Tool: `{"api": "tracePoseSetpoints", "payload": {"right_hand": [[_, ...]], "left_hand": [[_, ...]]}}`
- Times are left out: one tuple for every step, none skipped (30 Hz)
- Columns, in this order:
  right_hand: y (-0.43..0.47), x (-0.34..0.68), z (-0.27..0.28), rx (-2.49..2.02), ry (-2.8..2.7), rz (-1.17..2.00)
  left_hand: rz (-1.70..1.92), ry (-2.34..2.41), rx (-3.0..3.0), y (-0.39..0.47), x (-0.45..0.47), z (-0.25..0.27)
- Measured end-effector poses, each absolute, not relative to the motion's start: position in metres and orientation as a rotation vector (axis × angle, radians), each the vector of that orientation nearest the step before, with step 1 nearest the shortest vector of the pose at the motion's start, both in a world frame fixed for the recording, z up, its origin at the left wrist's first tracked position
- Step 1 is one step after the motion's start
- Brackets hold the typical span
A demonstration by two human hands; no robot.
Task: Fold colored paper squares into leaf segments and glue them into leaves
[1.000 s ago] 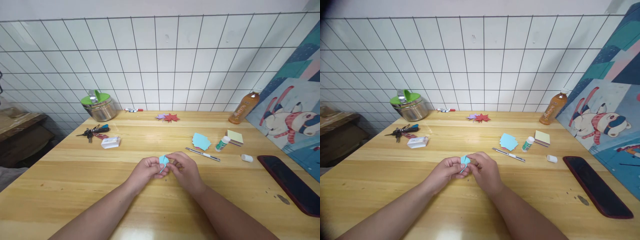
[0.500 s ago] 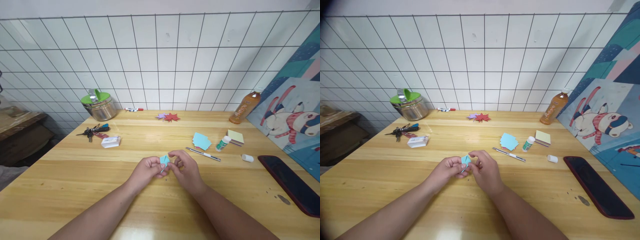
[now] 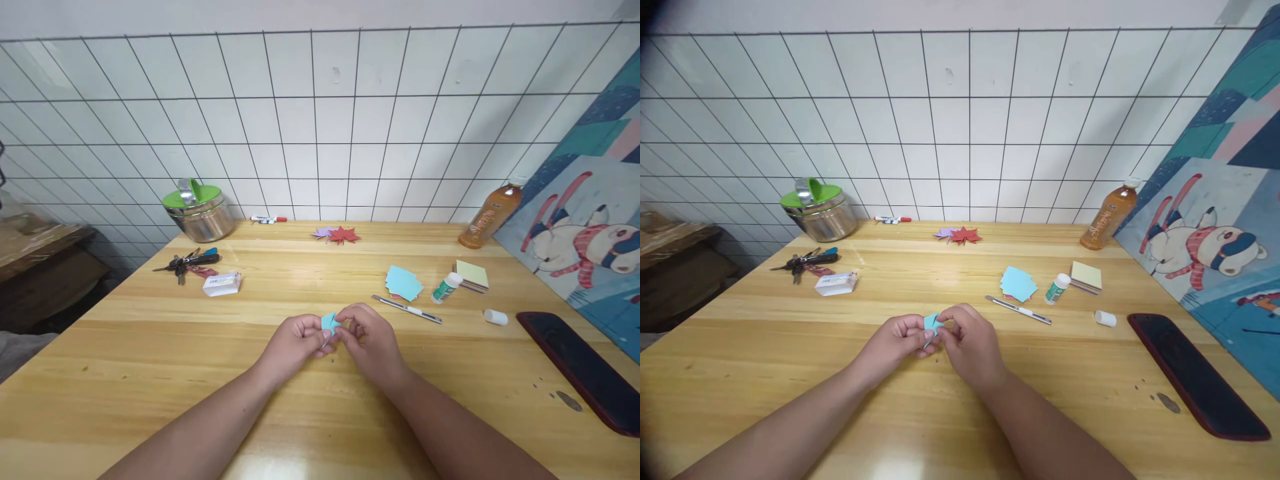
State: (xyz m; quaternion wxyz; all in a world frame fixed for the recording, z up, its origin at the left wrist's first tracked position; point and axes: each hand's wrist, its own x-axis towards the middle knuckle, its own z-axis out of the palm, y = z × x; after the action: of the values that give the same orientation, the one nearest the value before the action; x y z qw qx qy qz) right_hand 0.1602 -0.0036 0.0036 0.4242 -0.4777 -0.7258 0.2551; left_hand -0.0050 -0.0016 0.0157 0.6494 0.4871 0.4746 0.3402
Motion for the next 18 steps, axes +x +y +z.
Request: {"api": "tracePoseSetpoints", "payload": {"right_hand": [[-0.0035, 0.1603, 0.0043, -1.182, -1.82, 0.637], [-0.0035, 0.1604, 0.0051, -1.168, -1.83, 0.629], [-0.0035, 0.1605, 0.0059, -1.151, -1.846, 0.613], [-0.0036, 0.1607, 0.0065, -1.138, -1.865, 0.591], [-0.0037, 0.1609, 0.0069, -1.135, -1.883, 0.568], [-0.0038, 0.1611, 0.0071, -1.146, -1.89, 0.547], [-0.0039, 0.1614, 0.0069, -1.169, -1.887, 0.533], [-0.0039, 0.1616, 0.0064, -1.195, -1.875, 0.53], [-0.0039, 0.1619, 0.0058, -1.218, -1.86, 0.535], [-0.0038, 0.1621, 0.0052, -1.235, -1.848, 0.546], [-0.0037, 0.1623, 0.0046, -1.243, -1.842, 0.561], [-0.0035, 0.1624, 0.0043, -1.243, -1.84, 0.578], [-0.0032, 0.1625, 0.0043, -1.241, -1.839, 0.591], [-0.003, 0.1626, 0.0046, -1.239, -1.838, 0.599], [-0.0027, 0.1626, 0.0052, -1.238, -1.839, 0.598], [-0.0024, 0.1627, 0.0059, -1.236, -1.84, 0.589], [-0.0022, 0.1629, 0.0068, -1.232, -1.844, 0.572], [-0.002, 0.163, 0.0075, -1.226, -1.853, 0.553]], "left_hand": [[0.772, 1.081, 1.109, -0.0015, -0.0051, 0.0153], [0.77, 1.084, 1.11, -0.0014, -0.0052, 0.0148], [0.769, 1.09, 1.11, -0.0013, -0.0052, 0.0144], [0.768, 1.095, 1.11, -0.0013, -0.0053, 0.014], [0.769, 1.099, 1.11, -0.0013, -0.0053, 0.0136], [0.771, 1.1, 1.111, -0.0012, -0.0054, 0.0132], [0.774, 1.099, 1.112, -0.0012, -0.0054, 0.0128], [0.776, 1.098, 1.113, -0.0011, -0.0055, 0.0125], [0.779, 1.095, 1.113, -0.001, -0.0056, 0.0121], [0.779, 1.094, 1.113, -0.0009, -0.0057, 0.0117], [0.777, 1.095, 1.112, -0.0008, -0.0057, 0.0113], [0.773, 1.096, 1.111, -0.0007, -0.0057, 0.011], [0.77, 1.096, 1.11, -0.0006, -0.0055, 0.0106], [0.767, 1.095, 1.108, -0.0006, -0.0054, 0.0104], [0.765, 1.094, 1.107, -0.0006, -0.0052, 0.0102], [0.766, 1.094, 1.107, -0.0007, -0.005, 0.01], [0.767, 1.094, 1.107, -0.0008, -0.0049, 0.0099], [0.767, 1.094, 1.107, -0.0011, -0.0048, 0.0099]]}}
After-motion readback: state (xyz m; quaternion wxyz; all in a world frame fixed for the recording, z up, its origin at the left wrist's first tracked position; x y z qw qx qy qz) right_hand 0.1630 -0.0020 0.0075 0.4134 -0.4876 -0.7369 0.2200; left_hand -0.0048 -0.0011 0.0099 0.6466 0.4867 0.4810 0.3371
